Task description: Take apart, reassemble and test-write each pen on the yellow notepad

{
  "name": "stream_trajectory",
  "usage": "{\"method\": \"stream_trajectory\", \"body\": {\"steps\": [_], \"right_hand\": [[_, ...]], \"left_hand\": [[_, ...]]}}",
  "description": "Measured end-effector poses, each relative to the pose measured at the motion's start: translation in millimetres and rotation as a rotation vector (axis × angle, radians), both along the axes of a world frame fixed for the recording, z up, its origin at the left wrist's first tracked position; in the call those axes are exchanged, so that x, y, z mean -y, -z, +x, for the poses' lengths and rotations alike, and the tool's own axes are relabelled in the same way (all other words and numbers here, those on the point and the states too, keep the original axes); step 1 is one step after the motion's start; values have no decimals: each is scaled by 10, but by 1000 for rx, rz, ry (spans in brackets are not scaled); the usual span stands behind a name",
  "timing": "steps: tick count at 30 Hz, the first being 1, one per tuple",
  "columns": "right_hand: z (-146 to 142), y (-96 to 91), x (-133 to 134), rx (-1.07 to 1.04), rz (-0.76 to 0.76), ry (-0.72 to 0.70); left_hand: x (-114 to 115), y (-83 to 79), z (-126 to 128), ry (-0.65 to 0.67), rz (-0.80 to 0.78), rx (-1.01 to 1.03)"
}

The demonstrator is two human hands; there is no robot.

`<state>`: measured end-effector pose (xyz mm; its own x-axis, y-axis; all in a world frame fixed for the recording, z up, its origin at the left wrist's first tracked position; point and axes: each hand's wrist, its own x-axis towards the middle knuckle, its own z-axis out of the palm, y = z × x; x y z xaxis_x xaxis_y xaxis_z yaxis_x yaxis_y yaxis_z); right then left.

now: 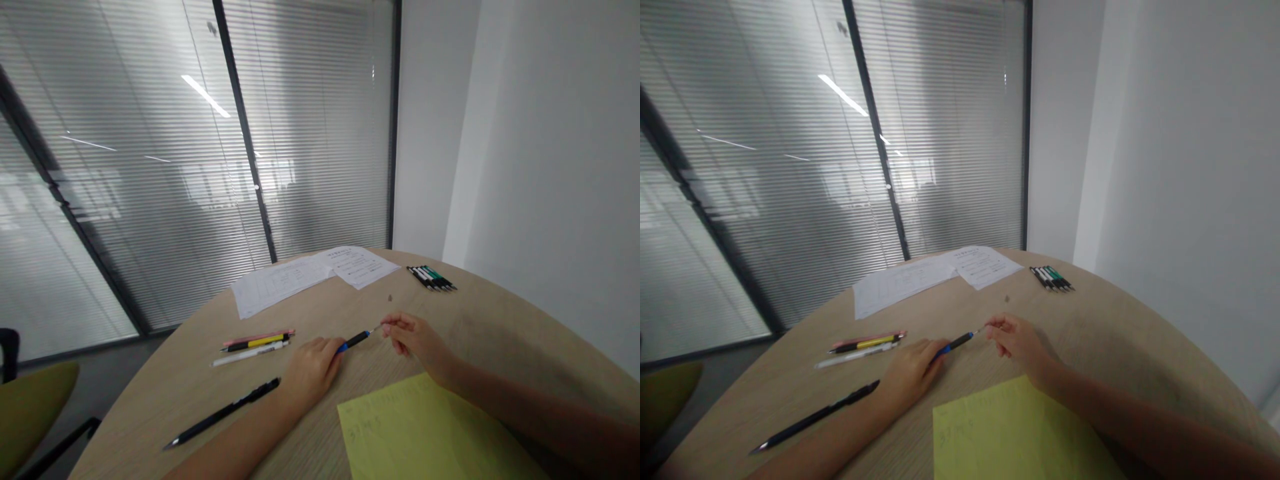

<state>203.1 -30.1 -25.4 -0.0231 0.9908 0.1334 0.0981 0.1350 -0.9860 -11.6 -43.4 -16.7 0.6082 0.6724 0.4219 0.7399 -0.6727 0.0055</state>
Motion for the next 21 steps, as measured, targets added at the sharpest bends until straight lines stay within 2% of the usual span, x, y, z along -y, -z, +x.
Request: {"method": "stream_trajectory", "body": {"steps": [21], "right_hand": [[-55,18,22,-2,-56,-24]], "left_hand": [[-9,15,-5,23,-4,-28]]}}
